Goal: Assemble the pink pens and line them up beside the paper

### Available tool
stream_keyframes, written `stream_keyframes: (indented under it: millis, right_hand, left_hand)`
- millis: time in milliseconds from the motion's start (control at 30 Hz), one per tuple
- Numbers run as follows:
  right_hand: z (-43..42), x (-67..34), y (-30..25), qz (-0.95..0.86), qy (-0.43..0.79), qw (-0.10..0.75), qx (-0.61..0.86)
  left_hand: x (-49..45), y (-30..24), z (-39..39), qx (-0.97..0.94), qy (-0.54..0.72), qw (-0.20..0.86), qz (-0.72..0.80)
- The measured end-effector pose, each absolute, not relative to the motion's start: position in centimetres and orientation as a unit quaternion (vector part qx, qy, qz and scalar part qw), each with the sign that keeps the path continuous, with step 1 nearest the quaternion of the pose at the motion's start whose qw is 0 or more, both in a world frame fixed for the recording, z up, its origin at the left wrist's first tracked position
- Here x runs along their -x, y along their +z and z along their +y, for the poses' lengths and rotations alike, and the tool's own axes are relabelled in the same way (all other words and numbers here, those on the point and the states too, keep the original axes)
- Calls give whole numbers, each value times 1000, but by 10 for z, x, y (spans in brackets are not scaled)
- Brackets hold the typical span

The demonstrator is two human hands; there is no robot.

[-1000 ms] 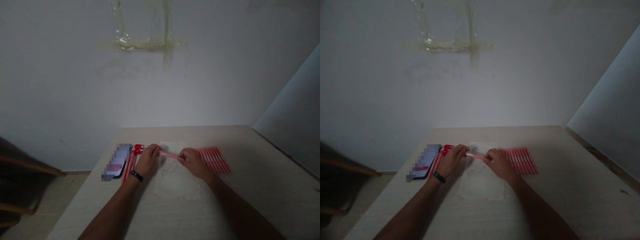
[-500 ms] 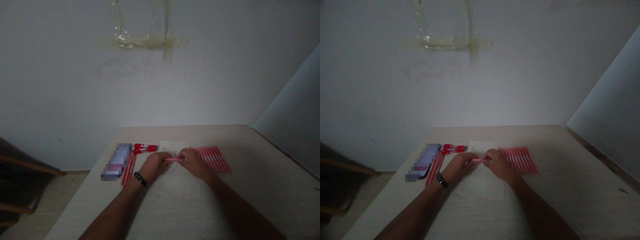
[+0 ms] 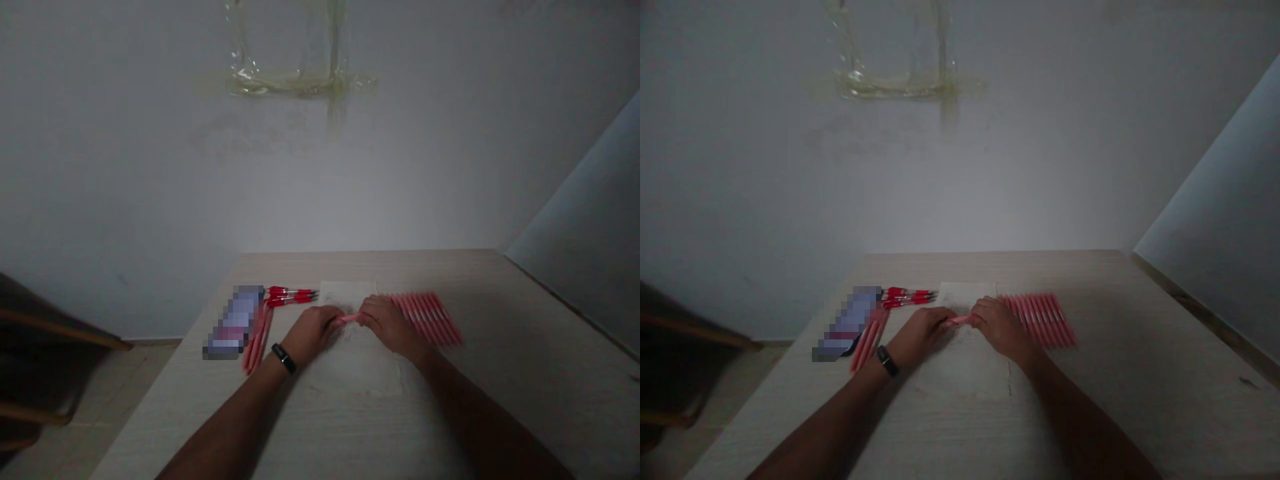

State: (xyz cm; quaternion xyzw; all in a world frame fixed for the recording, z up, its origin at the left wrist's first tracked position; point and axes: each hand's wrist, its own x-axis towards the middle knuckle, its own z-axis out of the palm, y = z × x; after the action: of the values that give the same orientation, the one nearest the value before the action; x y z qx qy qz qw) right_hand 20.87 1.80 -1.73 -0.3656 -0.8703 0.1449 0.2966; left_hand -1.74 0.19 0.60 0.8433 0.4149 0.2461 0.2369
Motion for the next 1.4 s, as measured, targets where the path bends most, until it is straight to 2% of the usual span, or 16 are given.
stream_keyframes:
  millis: [400,633,833,1100,1400]
  right_hand:
    - [17,-212,-12,-875,130,283,370]
    - [20,-215,-13,-861,162,298,378]
    - [22,-215,-14,-863,149,295,383]
    - [20,-213,-13,-835,183,345,388]
    - [18,-213,-11,-852,177,305,387]
  left_hand:
    - [23,6,3,-830,229,314,399]
    - [16,5,4,-829,256,246,432]
    - [17,6,1,-814,268,246,453]
    - [17,6,2,-815,267,244,453]
    - [16,5,3,-816,284,240,442]
